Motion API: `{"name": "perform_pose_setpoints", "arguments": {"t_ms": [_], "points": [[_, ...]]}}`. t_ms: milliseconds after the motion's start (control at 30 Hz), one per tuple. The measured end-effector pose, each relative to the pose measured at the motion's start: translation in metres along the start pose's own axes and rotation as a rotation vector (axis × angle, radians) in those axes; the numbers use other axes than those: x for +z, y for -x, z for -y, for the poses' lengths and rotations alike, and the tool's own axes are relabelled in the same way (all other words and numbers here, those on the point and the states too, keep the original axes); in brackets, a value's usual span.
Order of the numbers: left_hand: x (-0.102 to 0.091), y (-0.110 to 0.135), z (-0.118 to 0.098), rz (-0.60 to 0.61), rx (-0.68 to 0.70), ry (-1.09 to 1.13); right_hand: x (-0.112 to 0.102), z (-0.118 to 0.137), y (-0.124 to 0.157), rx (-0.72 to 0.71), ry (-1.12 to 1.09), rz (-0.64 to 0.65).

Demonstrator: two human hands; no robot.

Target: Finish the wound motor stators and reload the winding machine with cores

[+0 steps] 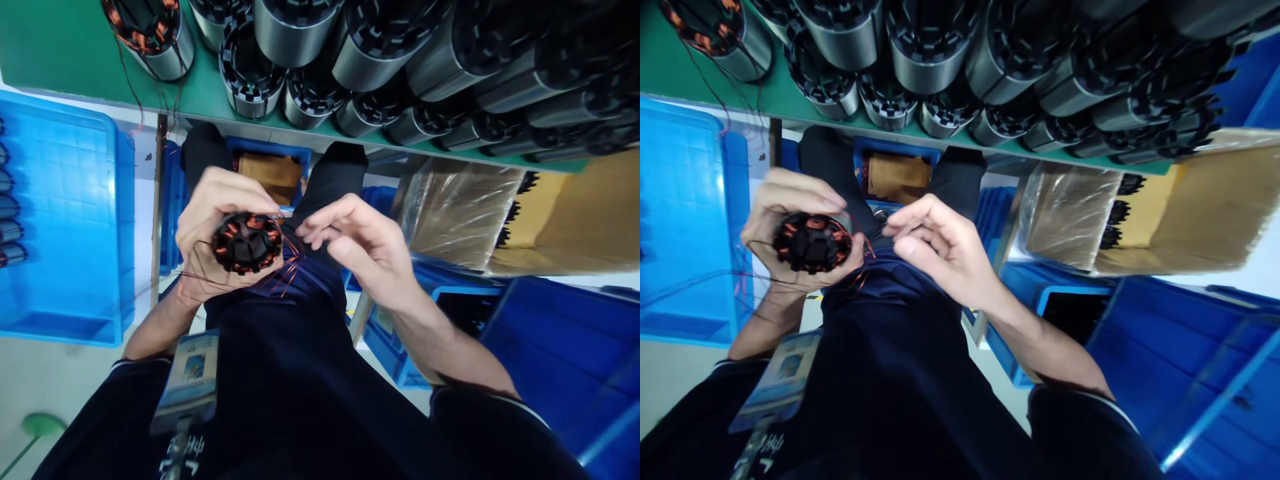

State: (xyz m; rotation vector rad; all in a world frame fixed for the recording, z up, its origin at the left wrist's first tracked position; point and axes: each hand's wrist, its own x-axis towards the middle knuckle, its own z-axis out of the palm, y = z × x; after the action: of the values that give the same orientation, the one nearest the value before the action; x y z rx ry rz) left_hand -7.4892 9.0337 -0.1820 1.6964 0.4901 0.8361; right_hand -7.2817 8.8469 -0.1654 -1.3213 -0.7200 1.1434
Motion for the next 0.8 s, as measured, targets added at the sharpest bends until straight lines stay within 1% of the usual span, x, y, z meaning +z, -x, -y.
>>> {"name": "perform_pose_setpoints", "arguments": {"t_ms": [67,133,167,233,267,300,333,367,433,467,500,533,600,700,800], "points": [[0.003,-0.006,-0.003,0.034,0.188,-0.109,0.003,0.022,-0.004,0.065,-0.13,0.11],[0.009,-0.012,-0.001,0.044,0.351,-0.16,0.007,0.036,-0.008,0.148,-0.222,0.181],[0.012,-0.014,0.002,0.042,0.397,-0.142,0.008,0.039,-0.01,0.186,-0.247,0.194],[0.014,-0.015,0.008,0.08,0.434,-0.054,0.007,0.04,-0.012,0.226,-0.267,0.198],[0.014,-0.013,0.01,0.116,0.406,0.0,0.006,0.037,-0.013,0.234,-0.269,0.194],[0.013,-0.011,0.01,0.155,0.325,0.076,0.006,0.033,-0.013,0.236,-0.27,0.189],[0.013,-0.007,0.009,0.194,0.191,0.174,0.006,0.028,-0.012,0.232,-0.274,0.184],[0.015,-0.004,0.007,0.221,0.014,0.293,0.006,0.022,-0.011,0.222,-0.28,0.18],[0.022,0.001,0.001,0.244,-0.405,0.556,0.009,0.009,-0.009,0.186,-0.282,0.165],[0.028,0.002,-0.002,0.263,-0.552,0.676,0.01,0.004,-0.007,0.166,-0.271,0.149],[0.034,0.001,-0.004,0.286,-0.639,0.764,0.011,0.0,-0.006,0.153,-0.252,0.135],[0.04,0.0,-0.005,0.321,-0.681,0.823,0.012,-0.001,-0.004,0.145,-0.225,0.125],[0.05,-0.006,-0.004,0.375,-0.683,0.865,0.009,0.004,0.0,0.135,-0.151,0.134],[0.053,-0.012,0.003,0.353,-0.637,0.798,0.001,0.027,0.006,0.082,-0.01,0.143],[0.049,-0.007,0.01,0.316,-0.624,0.762,-0.008,0.053,0.008,-0.005,0.145,0.122]]}}
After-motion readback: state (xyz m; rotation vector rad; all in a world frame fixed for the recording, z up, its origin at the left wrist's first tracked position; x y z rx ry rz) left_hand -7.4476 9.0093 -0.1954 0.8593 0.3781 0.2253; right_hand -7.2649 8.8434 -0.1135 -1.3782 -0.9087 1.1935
